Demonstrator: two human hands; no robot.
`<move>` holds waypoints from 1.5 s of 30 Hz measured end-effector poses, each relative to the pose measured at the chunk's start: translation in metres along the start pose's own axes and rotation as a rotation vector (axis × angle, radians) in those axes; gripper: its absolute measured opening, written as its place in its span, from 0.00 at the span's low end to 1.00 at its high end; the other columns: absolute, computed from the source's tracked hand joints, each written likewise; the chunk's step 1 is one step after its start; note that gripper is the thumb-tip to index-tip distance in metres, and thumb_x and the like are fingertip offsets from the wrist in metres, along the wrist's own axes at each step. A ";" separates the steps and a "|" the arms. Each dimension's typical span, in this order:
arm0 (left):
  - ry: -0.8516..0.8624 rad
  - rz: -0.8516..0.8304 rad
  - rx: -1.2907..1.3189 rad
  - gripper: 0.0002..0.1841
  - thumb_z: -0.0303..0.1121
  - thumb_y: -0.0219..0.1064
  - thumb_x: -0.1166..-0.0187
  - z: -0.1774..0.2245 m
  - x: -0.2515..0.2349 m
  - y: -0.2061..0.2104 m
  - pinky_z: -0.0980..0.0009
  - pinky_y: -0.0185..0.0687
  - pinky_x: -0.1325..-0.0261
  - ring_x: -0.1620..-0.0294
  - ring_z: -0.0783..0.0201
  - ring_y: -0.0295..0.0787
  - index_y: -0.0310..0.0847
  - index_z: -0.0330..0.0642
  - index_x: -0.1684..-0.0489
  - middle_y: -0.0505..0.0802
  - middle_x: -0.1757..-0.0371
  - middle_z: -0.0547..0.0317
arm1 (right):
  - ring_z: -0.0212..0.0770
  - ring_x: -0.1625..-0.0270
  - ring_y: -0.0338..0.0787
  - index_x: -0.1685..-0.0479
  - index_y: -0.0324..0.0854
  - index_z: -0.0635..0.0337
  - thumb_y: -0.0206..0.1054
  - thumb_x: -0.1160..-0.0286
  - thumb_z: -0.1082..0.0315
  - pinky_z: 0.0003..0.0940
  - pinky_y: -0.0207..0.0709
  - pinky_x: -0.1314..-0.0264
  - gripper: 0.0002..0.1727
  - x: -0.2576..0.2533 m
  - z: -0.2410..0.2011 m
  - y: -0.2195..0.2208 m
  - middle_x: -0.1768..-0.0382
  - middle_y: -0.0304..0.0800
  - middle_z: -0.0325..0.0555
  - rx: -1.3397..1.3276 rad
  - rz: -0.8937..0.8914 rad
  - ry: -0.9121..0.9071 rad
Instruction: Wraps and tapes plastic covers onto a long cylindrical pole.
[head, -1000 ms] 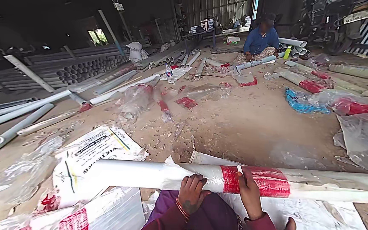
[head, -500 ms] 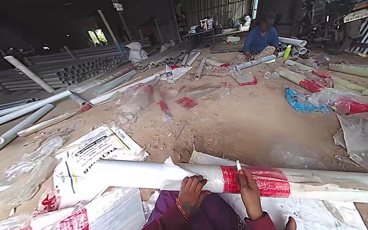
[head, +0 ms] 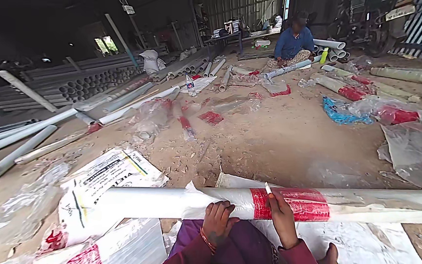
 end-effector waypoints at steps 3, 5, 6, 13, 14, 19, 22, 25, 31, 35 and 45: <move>0.002 -0.002 -0.002 0.23 0.63 0.52 0.15 0.000 0.000 0.000 0.69 0.70 0.42 0.52 0.64 0.84 0.84 0.57 0.57 0.90 0.57 0.64 | 0.34 0.72 0.80 0.43 0.84 0.72 0.51 0.11 0.68 0.38 0.75 0.63 0.18 0.000 0.000 0.001 0.74 0.84 0.42 0.015 -0.013 0.000; 0.004 -0.001 -0.006 0.23 0.63 0.52 0.15 0.000 0.000 0.001 0.69 0.70 0.42 0.52 0.64 0.84 0.84 0.57 0.57 0.90 0.57 0.65 | 0.35 0.72 0.80 0.44 0.84 0.72 0.51 0.11 0.68 0.38 0.75 0.63 0.18 0.000 -0.001 0.001 0.74 0.84 0.43 0.023 -0.016 0.000; 0.003 -0.002 -0.007 0.23 0.63 0.52 0.15 0.000 0.000 0.001 0.69 0.70 0.42 0.52 0.64 0.84 0.84 0.57 0.57 0.90 0.57 0.65 | 0.35 0.73 0.79 0.44 0.84 0.72 0.51 0.11 0.68 0.38 0.75 0.63 0.18 0.000 -0.001 0.000 0.75 0.84 0.42 0.026 -0.017 -0.001; 0.003 -0.006 -0.013 0.24 0.64 0.51 0.15 0.000 0.000 0.001 0.70 0.70 0.41 0.52 0.64 0.83 0.84 0.57 0.58 0.89 0.57 0.65 | 0.36 0.72 0.80 0.44 0.85 0.71 0.52 0.11 0.66 0.40 0.75 0.63 0.18 -0.001 0.001 0.000 0.74 0.85 0.43 0.037 -0.014 0.011; 0.002 -0.007 -0.011 0.24 0.64 0.51 0.15 0.000 0.000 0.002 0.70 0.70 0.41 0.52 0.64 0.83 0.84 0.57 0.57 0.89 0.57 0.65 | 0.36 0.72 0.80 0.44 0.85 0.71 0.52 0.11 0.66 0.41 0.75 0.63 0.18 -0.001 0.000 0.000 0.74 0.85 0.43 0.040 -0.013 0.011; 0.006 -0.008 -0.002 0.22 0.63 0.53 0.15 0.000 0.001 0.002 0.69 0.68 0.40 0.52 0.64 0.83 0.83 0.57 0.57 0.88 0.57 0.65 | 0.36 0.71 0.81 0.43 0.85 0.70 0.52 0.11 0.66 0.41 0.75 0.62 0.18 0.000 0.000 0.001 0.74 0.85 0.43 0.042 -0.015 0.006; 0.006 0.000 -0.002 0.22 0.63 0.53 0.15 -0.001 0.002 0.002 0.69 0.68 0.40 0.52 0.65 0.82 0.83 0.57 0.57 0.88 0.57 0.65 | 0.36 0.72 0.81 0.44 0.85 0.70 0.52 0.11 0.65 0.41 0.75 0.63 0.19 0.000 0.000 0.001 0.74 0.85 0.42 0.042 -0.012 -0.001; 0.005 -0.002 0.001 0.22 0.63 0.53 0.15 -0.001 0.002 0.002 0.70 0.68 0.40 0.52 0.64 0.82 0.82 0.57 0.56 0.88 0.57 0.65 | 0.37 0.71 0.82 0.44 0.85 0.70 0.52 0.11 0.65 0.42 0.76 0.62 0.19 0.000 0.000 0.001 0.74 0.85 0.43 0.046 -0.018 0.006; 0.009 0.002 -0.008 0.22 0.63 0.53 0.15 0.000 0.003 0.002 0.70 0.68 0.41 0.52 0.65 0.82 0.82 0.57 0.56 0.88 0.57 0.65 | 0.39 0.71 0.82 0.42 0.85 0.70 0.52 0.11 0.66 0.44 0.76 0.62 0.19 0.001 -0.001 0.001 0.73 0.86 0.45 0.055 -0.027 0.011; 0.008 -0.003 -0.012 0.23 0.63 0.53 0.16 0.000 0.003 0.002 0.70 0.68 0.41 0.52 0.65 0.82 0.83 0.57 0.57 0.88 0.57 0.65 | 0.39 0.71 0.82 0.42 0.85 0.70 0.52 0.11 0.66 0.45 0.76 0.62 0.19 0.001 -0.002 0.001 0.74 0.86 0.45 0.056 -0.026 0.006; 0.008 0.003 -0.007 0.23 0.63 0.53 0.15 0.000 0.003 0.002 0.69 0.68 0.40 0.51 0.64 0.82 0.83 0.57 0.57 0.88 0.56 0.65 | 0.40 0.71 0.82 0.43 0.85 0.71 0.53 0.11 0.65 0.45 0.76 0.62 0.19 0.002 -0.004 0.001 0.74 0.86 0.46 0.071 -0.025 0.001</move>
Point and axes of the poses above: each hand's wrist, its own x-axis away from the middle knuckle, its own y-axis out of the palm, z = x × y, the point moved 8 cm from there along -x, towards the middle knuckle
